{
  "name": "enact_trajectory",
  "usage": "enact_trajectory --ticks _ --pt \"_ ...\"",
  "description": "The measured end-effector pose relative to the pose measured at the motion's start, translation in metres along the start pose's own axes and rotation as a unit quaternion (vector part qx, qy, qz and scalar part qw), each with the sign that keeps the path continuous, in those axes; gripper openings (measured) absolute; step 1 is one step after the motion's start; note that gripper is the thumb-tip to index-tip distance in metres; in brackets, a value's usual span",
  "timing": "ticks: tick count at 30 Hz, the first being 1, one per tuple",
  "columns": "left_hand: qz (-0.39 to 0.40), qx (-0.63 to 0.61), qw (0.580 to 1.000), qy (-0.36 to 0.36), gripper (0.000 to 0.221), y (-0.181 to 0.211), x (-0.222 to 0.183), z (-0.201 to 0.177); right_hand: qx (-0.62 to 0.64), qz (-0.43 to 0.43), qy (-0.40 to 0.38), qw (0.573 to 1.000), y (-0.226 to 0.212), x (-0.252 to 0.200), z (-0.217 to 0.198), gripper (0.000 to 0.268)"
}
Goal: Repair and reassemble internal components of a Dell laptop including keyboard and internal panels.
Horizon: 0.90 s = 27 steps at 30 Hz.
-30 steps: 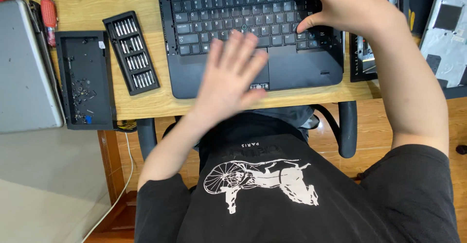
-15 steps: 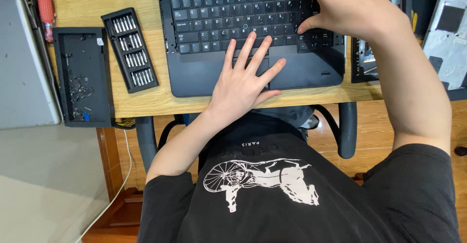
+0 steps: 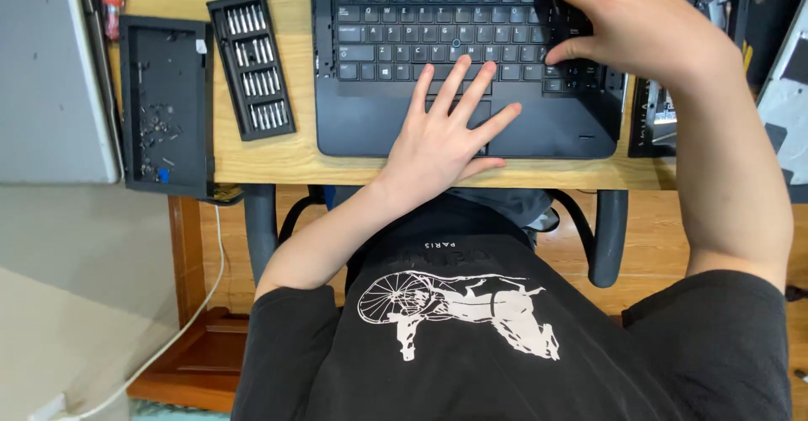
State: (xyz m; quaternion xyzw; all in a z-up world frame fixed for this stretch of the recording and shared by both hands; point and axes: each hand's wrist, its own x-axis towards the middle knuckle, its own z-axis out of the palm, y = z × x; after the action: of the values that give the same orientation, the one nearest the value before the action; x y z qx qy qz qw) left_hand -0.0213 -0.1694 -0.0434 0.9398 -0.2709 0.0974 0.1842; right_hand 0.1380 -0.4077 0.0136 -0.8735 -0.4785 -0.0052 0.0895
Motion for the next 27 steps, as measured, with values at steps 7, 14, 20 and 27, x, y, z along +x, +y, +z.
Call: enact_trajectory --ticks 7,14,20,27 --pt "-0.046 -0.060 0.997 0.004 0.070 -0.030 -0.005 -0.010 0.051 0.056 -0.024 0.997 -0.004 -0.022 0.014 0.072" --pt "-0.122 -0.033 0.992 0.020 0.057 -0.063 -0.013 -0.014 0.002 0.055 -0.002 0.998 -0.009 -0.032 0.027 0.062" --pt "-0.148 0.066 0.985 0.065 0.032 -0.098 -0.003 -0.004 0.042 0.071 -0.009 0.997 -0.005 -0.033 0.023 0.057" --pt "-0.120 0.078 0.985 0.094 0.033 -0.099 -0.004 -0.013 0.056 0.079 -0.007 0.995 -0.013 -0.029 0.014 0.058"
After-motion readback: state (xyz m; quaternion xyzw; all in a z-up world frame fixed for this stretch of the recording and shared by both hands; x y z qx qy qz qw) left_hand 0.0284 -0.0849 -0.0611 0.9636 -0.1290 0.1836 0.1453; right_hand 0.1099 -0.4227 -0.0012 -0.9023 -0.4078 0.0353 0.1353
